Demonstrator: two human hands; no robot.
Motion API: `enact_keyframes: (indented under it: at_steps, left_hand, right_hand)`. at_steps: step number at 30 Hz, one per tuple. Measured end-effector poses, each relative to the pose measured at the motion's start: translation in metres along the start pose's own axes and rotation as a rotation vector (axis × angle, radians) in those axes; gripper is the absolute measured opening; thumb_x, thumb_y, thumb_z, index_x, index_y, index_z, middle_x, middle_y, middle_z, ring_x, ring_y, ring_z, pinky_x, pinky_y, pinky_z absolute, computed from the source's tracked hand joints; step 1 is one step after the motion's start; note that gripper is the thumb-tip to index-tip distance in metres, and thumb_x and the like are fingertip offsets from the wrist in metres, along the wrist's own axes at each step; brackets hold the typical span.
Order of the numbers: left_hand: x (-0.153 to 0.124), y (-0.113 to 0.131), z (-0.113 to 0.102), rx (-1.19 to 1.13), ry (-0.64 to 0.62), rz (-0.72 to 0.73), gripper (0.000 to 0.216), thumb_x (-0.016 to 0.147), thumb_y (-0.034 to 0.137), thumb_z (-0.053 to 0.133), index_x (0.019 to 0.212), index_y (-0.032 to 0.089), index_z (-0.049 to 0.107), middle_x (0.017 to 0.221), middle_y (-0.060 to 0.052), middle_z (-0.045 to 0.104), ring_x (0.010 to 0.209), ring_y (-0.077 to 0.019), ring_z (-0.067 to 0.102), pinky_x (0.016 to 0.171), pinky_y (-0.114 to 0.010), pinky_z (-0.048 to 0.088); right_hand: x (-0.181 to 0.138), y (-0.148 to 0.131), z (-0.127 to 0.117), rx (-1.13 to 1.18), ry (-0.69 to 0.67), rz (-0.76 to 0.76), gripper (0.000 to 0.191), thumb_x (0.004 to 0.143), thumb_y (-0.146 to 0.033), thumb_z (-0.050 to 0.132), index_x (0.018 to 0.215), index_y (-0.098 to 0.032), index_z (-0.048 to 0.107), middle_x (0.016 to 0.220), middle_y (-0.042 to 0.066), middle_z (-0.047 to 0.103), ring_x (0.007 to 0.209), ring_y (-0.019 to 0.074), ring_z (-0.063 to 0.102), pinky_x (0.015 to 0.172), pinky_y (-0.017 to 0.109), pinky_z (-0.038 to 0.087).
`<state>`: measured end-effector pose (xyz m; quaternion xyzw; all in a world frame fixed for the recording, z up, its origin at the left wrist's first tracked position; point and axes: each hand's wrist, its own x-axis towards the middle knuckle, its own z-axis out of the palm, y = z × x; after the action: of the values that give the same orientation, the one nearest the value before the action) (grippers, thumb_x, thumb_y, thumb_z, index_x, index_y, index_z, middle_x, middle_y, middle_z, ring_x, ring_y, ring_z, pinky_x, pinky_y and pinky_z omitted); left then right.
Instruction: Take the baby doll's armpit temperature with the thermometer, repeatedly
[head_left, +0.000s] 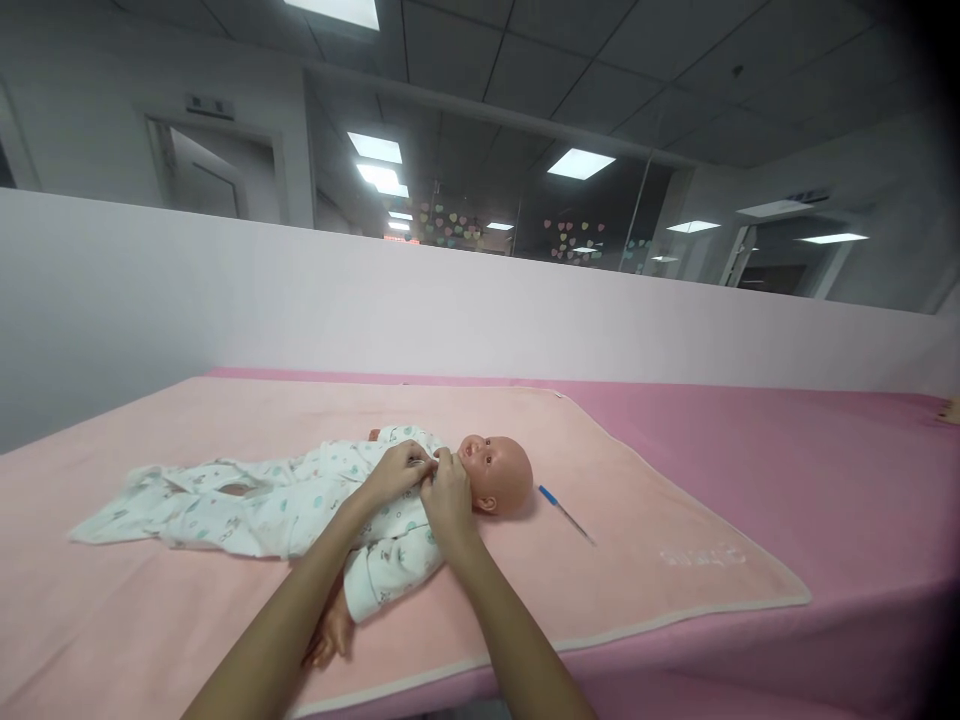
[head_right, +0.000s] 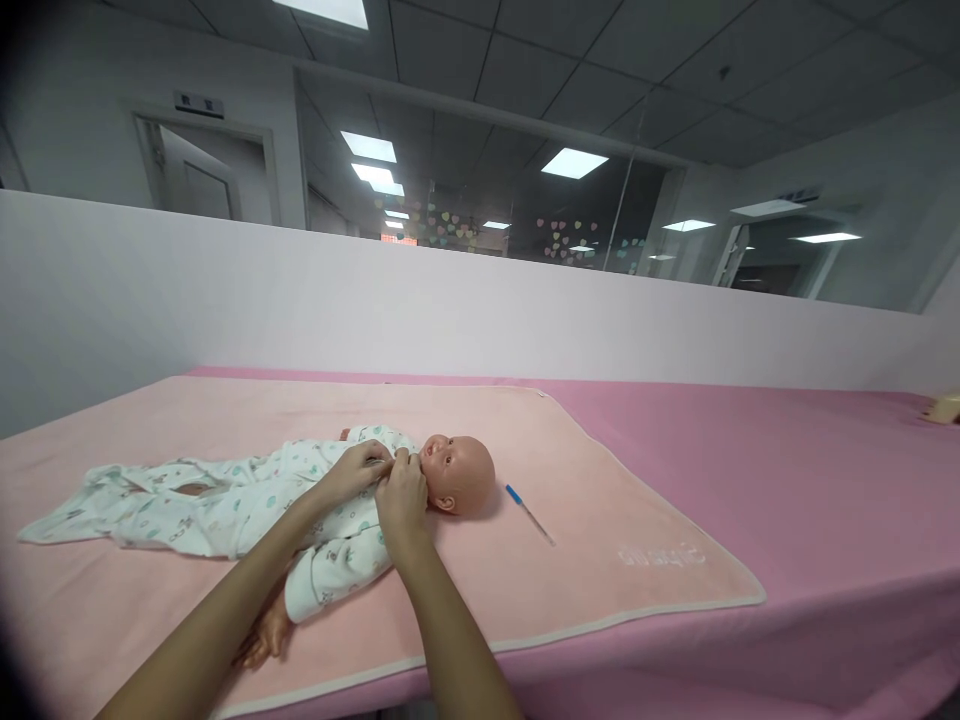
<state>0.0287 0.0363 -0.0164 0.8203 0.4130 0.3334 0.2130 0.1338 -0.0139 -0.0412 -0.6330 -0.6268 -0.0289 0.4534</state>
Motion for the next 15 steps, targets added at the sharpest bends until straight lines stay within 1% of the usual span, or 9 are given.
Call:
enact_keyframes:
  at_steps: [7, 10, 12, 15]
  left_hand:
    - [0.004, -0.003, 0.001, -0.002, -0.019, -0.004, 0.023, 0.069, 0.026, 0.043, 0.071, 0.017, 0.064, 0.084, -0.004, 0.062, 0.082, -0.0179, 0.056, 0.079, -0.029, 0.042]
    - [0.0046, -0.004, 0.0018, -0.003, -0.025, 0.0, 0.023, 0.068, 0.025, 0.042, 0.07, 0.017, 0.064, 0.084, -0.004, 0.063, 0.082, -0.0182, 0.056, 0.079, -0.029, 0.042]
    - [0.0042, -0.004, 0.0021, -0.007, -0.01, -0.001, 0.023, 0.067, 0.026, 0.043, 0.069, 0.017, 0.064, 0.084, -0.004, 0.063, 0.082, -0.0186, 0.057, 0.079, -0.029, 0.043]
    - [0.0031, -0.003, 0.0022, -0.014, 0.031, -0.016, 0.021, 0.066, 0.026, 0.044, 0.066, 0.017, 0.064, 0.082, -0.004, 0.065, 0.079, -0.0188, 0.058, 0.076, -0.029, 0.043]
  right_hand:
    - [-0.0005, -0.0024, -0.0002, -0.032, -0.01, 0.027, 0.021, 0.077, -0.009, 0.042, 0.094, -0.017, 0.053, 0.081, 0.008, 0.058, 0.066, 0.0182, 0.055, 0.055, 0.026, 0.036]
    - [-0.0001, 0.0003, 0.0023, 0.023, 0.014, 0.02, 0.024, 0.076, -0.008, 0.043, 0.096, -0.017, 0.053, 0.081, 0.008, 0.058, 0.07, 0.0184, 0.056, 0.058, 0.026, 0.038]
    - [0.0007, 0.0026, 0.0033, 0.084, 0.024, 0.023, 0.027, 0.074, -0.008, 0.044, 0.099, -0.016, 0.052, 0.081, 0.008, 0.059, 0.073, 0.0188, 0.057, 0.061, 0.026, 0.04]
    - [0.002, 0.0052, 0.0038, 0.169, 0.026, 0.054, 0.033, 0.073, -0.009, 0.044, 0.105, -0.013, 0.048, 0.077, 0.006, 0.058, 0.071, 0.0188, 0.057, 0.062, 0.027, 0.042]
